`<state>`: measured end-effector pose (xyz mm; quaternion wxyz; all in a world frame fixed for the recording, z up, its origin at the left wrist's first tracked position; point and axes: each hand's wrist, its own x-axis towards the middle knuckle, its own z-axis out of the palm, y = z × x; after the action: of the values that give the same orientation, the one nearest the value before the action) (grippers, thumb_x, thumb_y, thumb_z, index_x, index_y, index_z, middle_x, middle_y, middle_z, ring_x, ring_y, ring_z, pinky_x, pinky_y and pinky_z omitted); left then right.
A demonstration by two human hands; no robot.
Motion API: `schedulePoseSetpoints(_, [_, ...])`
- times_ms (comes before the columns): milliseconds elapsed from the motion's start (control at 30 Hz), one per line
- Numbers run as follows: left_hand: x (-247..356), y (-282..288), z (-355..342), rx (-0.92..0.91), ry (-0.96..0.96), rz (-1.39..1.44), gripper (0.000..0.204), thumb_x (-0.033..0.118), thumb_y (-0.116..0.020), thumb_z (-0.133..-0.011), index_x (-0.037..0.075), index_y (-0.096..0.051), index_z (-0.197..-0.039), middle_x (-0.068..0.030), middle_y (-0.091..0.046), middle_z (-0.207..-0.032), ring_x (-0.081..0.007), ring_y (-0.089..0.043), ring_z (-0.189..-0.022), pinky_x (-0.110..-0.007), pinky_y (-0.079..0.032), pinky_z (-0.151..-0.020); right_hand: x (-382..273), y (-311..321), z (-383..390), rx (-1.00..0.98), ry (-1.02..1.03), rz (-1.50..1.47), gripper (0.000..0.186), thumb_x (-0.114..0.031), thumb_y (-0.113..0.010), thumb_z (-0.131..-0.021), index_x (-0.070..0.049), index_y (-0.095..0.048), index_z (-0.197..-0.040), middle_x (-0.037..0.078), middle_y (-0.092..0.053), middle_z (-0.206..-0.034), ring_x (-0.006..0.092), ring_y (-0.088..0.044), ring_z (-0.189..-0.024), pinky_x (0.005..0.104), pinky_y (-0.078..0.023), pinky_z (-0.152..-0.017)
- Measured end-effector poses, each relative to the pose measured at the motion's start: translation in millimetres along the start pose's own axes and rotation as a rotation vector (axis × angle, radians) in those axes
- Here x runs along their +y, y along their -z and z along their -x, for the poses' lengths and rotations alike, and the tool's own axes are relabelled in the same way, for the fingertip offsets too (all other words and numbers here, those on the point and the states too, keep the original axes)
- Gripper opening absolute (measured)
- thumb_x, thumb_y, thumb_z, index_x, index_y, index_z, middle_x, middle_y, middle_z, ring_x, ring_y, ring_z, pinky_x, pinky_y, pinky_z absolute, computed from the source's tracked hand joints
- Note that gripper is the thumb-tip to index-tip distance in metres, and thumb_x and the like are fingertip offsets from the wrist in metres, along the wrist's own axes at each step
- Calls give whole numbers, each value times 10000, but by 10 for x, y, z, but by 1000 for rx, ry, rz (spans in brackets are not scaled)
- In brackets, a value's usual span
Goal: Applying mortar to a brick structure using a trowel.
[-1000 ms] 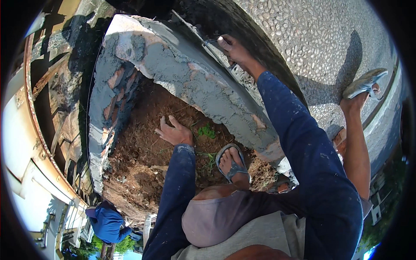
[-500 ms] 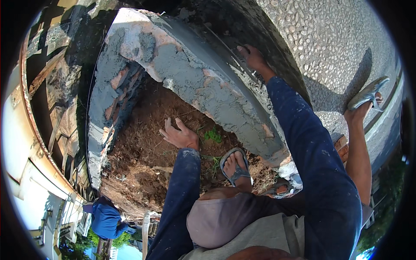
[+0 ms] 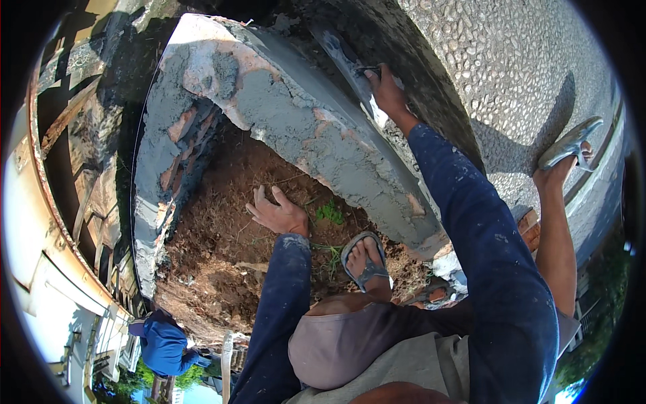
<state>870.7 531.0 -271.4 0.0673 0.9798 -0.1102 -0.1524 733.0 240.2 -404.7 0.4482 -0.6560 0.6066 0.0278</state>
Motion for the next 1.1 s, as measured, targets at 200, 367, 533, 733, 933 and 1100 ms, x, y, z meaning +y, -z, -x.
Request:
schedulePoseSetpoints(200, [11,-18,14,-3,-7,-6,569,504,-395,-980,61,-519,-1314,-163,-438,-1435,-438,-214,-1411,-620,-117,-1140,-16,-62,-81,78,65,185,581,-538,-418,-980,-45,-462,-1284,279,-606,-1165,451,-583,-1099,509,-451,-927])
schedulePoseSetpoints(367, [-58,-47,-27,37,13,-43,555,513,-408,-975,87,-530,-1307,-134,-440,-1442,-419,-223,-1414,-619,-116,-1146,-443,-57,-220,-92,59,96,704,-607,-344,-971,20,-494,-1254,308,-600,-1155,460,-574,-1112,542,-445,-944])
schedulePoseSetpoints(533, [50,-109,2,20,20,-38,559,531,-407,-972,100,-536,-1304,-126,-434,-1452,-411,-222,-1416,-608,-106,-1154,-455,-195,-648,-157,95,29,766,-619,-383,-957,87,-544,-1208,339,-581,-1173,468,-555,-1137,503,-422,-993])
schedulePoseSetpoints(733, [49,-44,-27,26,31,-34,570,543,-412,-968,101,-540,-1304,-129,-430,-1458,-406,-230,-1415,-599,-101,-1157,-558,-134,-730,-382,-79,-226,804,-573,-474,-935,142,-473,-1302,329,-489,-1342,420,-480,-1265,447,-377,-1055])
schedulePoseSetpoints(933, [7,-66,-44,39,27,-39,577,550,-421,-961,99,-550,-1298,-133,-433,-1457,-410,-229,-1415,-604,-101,-1154,-608,34,-516,-425,43,-167,725,-534,-473,-939,106,-528,-1274,327,-506,-1324,418,-489,-1256,449,-368,-1045])
schedulePoseSetpoints(1100, [55,-75,-4,13,11,-37,581,550,-418,-961,95,-546,-1300,-134,-433,-1455,-408,-228,-1416,-613,-98,-1150,-613,234,-209,-312,118,-189,652,-520,-480,-942,88,-608,-1139,317,-590,-1177,407,-567,-1129,451,-411,-965])
